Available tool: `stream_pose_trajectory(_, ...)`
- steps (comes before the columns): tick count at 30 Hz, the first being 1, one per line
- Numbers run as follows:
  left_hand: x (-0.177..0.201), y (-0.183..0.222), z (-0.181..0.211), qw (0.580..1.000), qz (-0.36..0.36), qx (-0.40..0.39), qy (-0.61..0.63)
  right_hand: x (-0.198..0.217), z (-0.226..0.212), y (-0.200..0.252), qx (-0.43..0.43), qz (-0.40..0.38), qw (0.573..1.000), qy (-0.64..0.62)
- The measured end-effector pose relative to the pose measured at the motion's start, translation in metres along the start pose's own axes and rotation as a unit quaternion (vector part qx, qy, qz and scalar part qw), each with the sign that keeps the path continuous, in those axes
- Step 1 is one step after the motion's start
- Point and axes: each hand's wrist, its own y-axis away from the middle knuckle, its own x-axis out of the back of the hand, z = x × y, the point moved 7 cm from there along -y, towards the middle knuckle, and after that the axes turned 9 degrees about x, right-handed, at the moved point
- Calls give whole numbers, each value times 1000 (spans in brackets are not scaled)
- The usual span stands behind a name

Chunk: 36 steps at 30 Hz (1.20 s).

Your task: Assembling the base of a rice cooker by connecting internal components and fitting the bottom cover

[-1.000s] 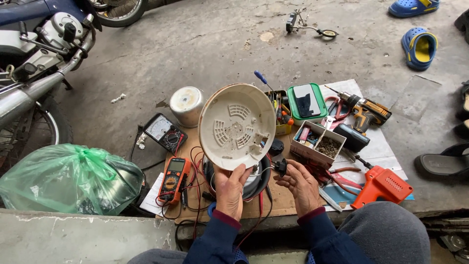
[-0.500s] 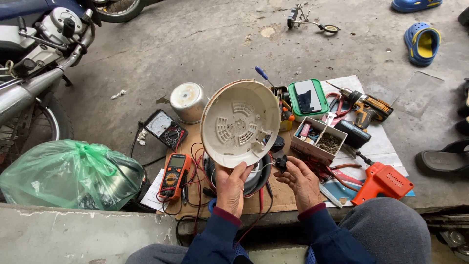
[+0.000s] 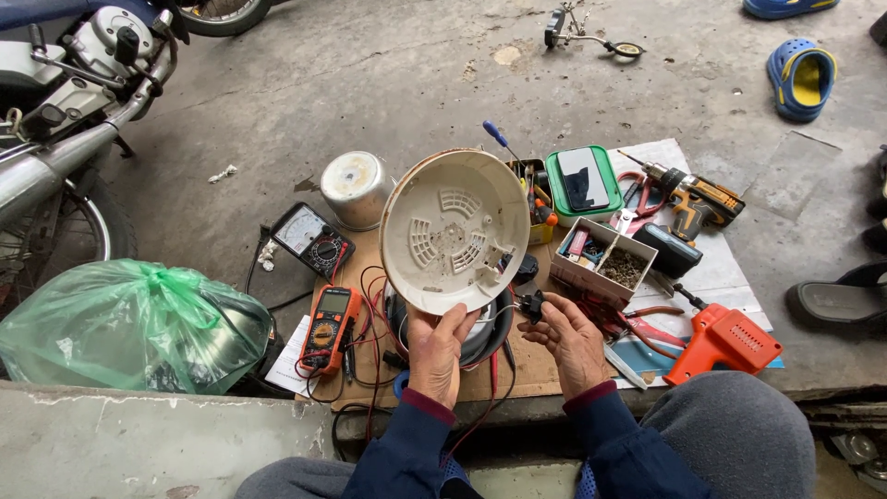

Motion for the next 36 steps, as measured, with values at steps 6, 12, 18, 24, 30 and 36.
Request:
stream_pose_trajectory(6, 7, -8, -8, 1000, -2, 2, 1, 0, 0, 0, 1, 1, 1000, 3)
stream_pose_trajectory(12, -2, 0, -1, 1000, -8, 6, 12, -6, -16, 9, 15, 22, 997, 68)
stream_pose_trajectory(18, -6, -3, -6, 998, -39, 25, 39, -49, -119, 27, 112, 13, 946, 305)
stream_pose_trajectory(24, -41, 8, -31, 986, -98, 94, 94, -72, -151, 7, 35, -77, 977, 195)
stream_pose_trajectory(30, -86, 39, -31, 963, -190, 150, 122, -48, -151, 9, -57, -61, 996, 42)
stream_pose_trajectory(36, -105, 34, -55, 970, -188, 139, 73, 5, -142, -5, 60, -12, 996, 68)
